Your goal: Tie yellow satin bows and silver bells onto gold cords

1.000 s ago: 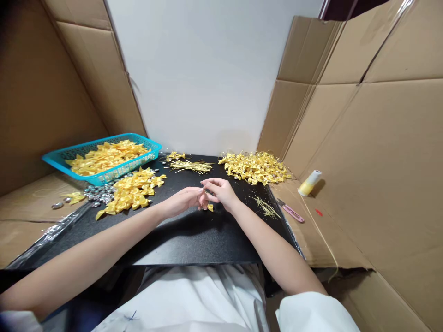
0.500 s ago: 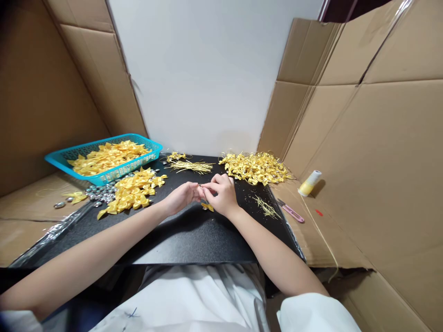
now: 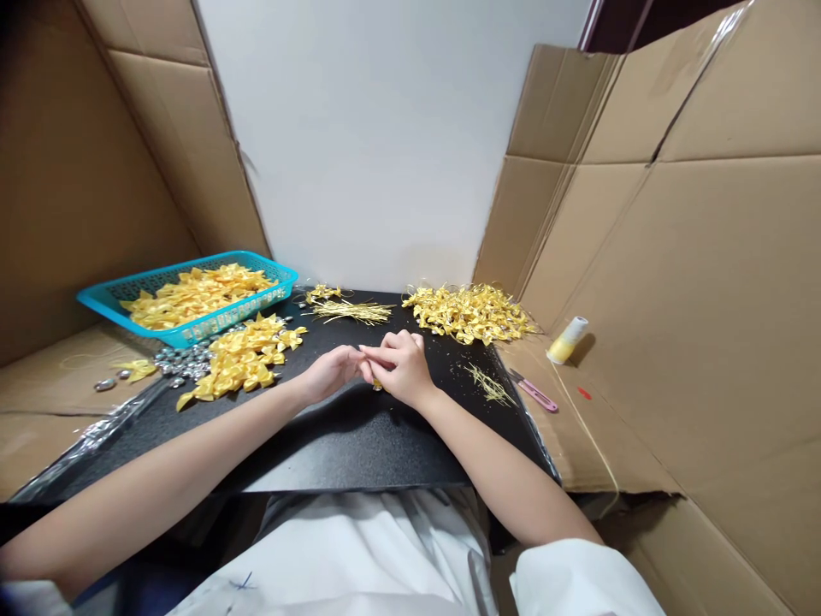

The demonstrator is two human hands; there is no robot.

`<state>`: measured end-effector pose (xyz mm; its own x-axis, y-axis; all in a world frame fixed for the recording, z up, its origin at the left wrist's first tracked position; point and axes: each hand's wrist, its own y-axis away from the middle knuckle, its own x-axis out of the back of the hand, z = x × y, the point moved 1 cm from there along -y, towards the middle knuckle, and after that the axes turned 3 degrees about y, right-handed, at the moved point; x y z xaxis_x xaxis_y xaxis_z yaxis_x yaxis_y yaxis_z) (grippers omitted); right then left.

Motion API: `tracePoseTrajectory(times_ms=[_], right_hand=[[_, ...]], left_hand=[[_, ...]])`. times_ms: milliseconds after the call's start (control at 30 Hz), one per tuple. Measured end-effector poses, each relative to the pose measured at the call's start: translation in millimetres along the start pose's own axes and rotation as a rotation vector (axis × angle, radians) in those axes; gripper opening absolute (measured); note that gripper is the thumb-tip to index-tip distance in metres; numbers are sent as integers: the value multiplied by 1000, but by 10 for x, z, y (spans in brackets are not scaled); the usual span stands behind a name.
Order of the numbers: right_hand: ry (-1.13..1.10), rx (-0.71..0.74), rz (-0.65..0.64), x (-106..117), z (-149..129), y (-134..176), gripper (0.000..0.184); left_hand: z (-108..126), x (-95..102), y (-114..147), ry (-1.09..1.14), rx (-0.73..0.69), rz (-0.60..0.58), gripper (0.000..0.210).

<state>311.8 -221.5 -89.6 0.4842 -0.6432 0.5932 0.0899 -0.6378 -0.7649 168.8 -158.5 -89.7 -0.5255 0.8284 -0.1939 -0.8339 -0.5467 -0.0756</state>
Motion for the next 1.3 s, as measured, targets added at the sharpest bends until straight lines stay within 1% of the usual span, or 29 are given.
tracePoseTrajectory(times_ms=[133,300,367,500,600,767,900,1000,1067,1167,1233,1300], right_hand=[[-9,21,-12,-6,46,-10,12],[-35,47,70,15,67,-17,10],[-38,49,80,31,60,-18,10],[-47,40,52,63,44,-25,11],[-97,45,46,74,40,-31,12],[-156,27,30,76,38,-37,15],[-203,47,36,123,49,-63,11],[-326,51,21,200,79,-107,8],[-450,8,-23,250,116,-141,7],[-656,-111,-74,306,192,-187,12],[-788,-208,-59,333,248,-213,15],[-894,-310,7,365,301,-238,17]], left_hand=[[-24,2,1,-14,7,-23,34],[-20,20,-12,-40,-13,-3,32],[-1,33,-17,-62,-20,5,30],[46,43,-18,-107,-43,18,29],[70,27,-11,-136,-55,16,28],[84,9,-7,-117,-56,18,27],[57,59,-27,-138,-63,54,26],[31,116,-43,-193,-86,66,27],[31,134,-36,-267,-103,64,29],[70,111,8,-455,-146,49,36],[106,76,47,-616,-205,37,42],[134,47,78,-782,-282,39,45]])
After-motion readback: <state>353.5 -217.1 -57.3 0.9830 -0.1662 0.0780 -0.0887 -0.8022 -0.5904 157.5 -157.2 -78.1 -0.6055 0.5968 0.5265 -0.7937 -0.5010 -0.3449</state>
